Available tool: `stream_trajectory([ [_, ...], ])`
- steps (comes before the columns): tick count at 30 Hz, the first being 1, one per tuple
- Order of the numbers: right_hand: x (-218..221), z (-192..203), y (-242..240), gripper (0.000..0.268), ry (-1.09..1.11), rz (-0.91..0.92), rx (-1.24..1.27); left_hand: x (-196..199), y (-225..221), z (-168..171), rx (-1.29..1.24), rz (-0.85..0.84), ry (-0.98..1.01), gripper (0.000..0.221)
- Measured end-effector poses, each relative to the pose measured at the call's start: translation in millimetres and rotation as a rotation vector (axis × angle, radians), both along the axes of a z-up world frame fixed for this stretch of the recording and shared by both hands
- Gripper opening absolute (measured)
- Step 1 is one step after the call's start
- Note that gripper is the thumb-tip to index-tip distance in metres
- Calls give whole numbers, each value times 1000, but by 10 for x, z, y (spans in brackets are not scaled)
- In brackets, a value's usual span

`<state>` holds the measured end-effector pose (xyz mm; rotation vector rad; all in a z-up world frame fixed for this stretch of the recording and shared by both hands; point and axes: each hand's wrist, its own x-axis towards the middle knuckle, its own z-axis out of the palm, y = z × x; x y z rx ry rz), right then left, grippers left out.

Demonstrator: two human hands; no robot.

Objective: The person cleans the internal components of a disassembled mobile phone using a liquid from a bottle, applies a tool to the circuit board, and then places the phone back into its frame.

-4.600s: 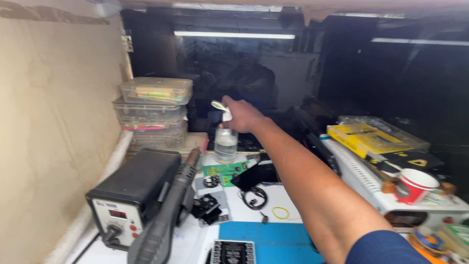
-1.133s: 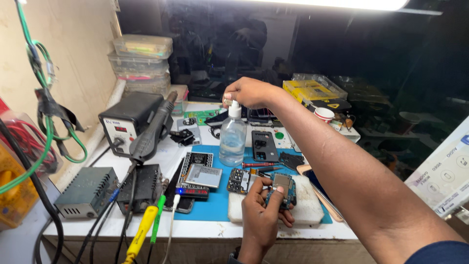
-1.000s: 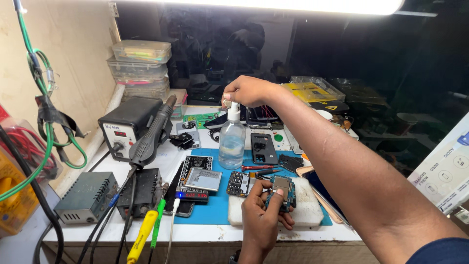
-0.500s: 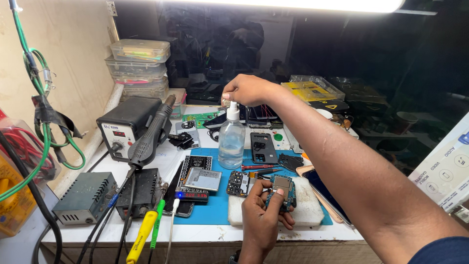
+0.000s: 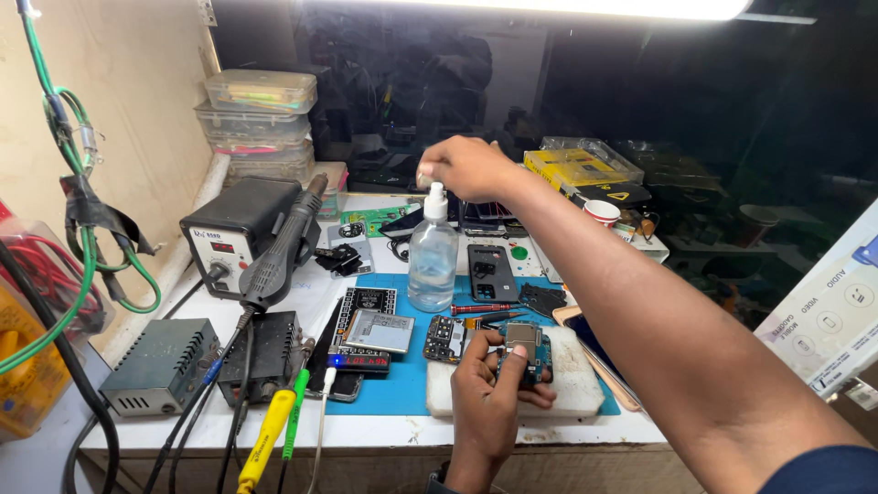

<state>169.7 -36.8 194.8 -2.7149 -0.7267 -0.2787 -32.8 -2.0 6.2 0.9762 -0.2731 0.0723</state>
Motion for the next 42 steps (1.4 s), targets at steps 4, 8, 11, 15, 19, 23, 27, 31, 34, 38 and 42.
stream_trajectory([
  [4, -312, 159, -242, 24, -198, 102, 360, 44, -34, 18, 25, 20, 47, 19],
  [8, -920, 77, -747, 22, -399, 196, 327, 83, -19, -19, 43, 13, 62, 21],
  [11, -1342, -188, -1106, 30, -367, 342, 381, 116, -3, -50, 7, -18, 41, 22],
  [15, -1733, -599, -1426, 43, -264, 267, 320, 144, 55, -42, -57, -124, 14, 25],
  [19, -1861, -857, -1582, 36, -243, 264, 348, 156, 132, -30, -17, -178, 127, 24],
  [23, -1869, -972, -1583, 28, -411, 335, 224, 191, 117, -55, 34, -166, 141, 25],
  [27, -1835, -1076, -1506, 24, -502, 400, 160, 188, 137, -52, 57, -184, 141, 25],
  [31, -1788, -999, -1536, 26, -511, 349, 148, 168, 139, -42, 56, -176, 171, 25],
  [34, -1896, -1106, -1471, 27, -493, 475, 93, 190, 135, -41, 86, -191, 140, 26],
  [38, -1801, -1043, -1560, 26, -549, 407, 118, 164, 126, -63, 79, -181, 133, 26],
  [42, -1827, -1124, -1517, 33, -519, 442, 122, 150, 140, -30, 108, -176, 138, 28],
])
